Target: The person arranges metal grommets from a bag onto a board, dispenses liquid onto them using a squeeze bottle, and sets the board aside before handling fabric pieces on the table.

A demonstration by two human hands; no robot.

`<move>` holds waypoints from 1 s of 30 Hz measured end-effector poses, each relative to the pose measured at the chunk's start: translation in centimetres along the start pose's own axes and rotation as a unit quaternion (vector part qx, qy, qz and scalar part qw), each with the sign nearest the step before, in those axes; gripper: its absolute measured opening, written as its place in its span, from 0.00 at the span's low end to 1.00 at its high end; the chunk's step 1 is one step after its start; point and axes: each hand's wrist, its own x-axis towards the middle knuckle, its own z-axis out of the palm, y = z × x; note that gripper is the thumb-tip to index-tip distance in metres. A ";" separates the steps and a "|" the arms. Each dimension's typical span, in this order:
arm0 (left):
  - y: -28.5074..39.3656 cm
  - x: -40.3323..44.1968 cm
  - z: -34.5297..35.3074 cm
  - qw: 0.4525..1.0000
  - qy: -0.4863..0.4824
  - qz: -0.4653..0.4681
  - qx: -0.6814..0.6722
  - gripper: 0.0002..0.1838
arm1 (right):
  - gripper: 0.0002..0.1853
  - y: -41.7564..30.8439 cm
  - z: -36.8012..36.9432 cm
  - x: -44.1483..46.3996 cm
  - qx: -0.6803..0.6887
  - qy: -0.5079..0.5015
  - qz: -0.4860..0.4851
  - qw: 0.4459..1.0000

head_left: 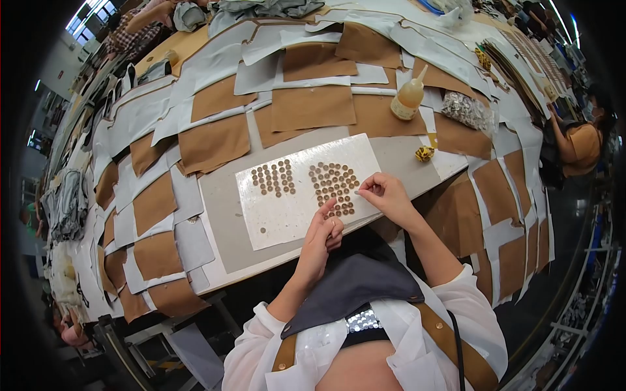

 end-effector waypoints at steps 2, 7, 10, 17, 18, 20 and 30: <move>0.4 -0.5 -0.3 1.000 0.006 -0.010 0.000 0.28 | 0.05 -0.5 0.2 -0.1 -0.111 0.035 -0.082 0.990; 0.3 -1.3 -1.1 1.000 -0.007 -0.014 0.000 0.23 | 0.04 -1.1 0.8 0.2 -0.215 0.091 -0.205 0.950; -0.3 -1.2 -2.0 0.999 -0.017 -0.024 0.017 0.19 | 0.05 -0.9 1.2 0.2 -0.278 0.107 -0.264 0.918; -0.5 -1.0 -2.2 1.000 0.005 -0.013 0.025 0.16 | 0.07 -0.5 1.2 -0.3 -0.350 0.076 -0.319 0.878; -0.5 -1.0 -2.2 1.000 0.009 -0.011 0.028 0.16 | 0.07 -0.5 1.2 -0.5 -0.367 0.064 -0.324 0.869; -0.4 -0.9 -2.1 0.999 0.012 -0.011 0.035 0.15 | 0.06 -0.9 1.2 -0.9 -0.401 0.041 -0.335 0.852; -1.7 0.6 -1.8 0.996 -0.025 0.018 0.078 0.11 | 0.04 -3.8 -0.5 -2.9 -0.040 -0.025 -0.148 0.988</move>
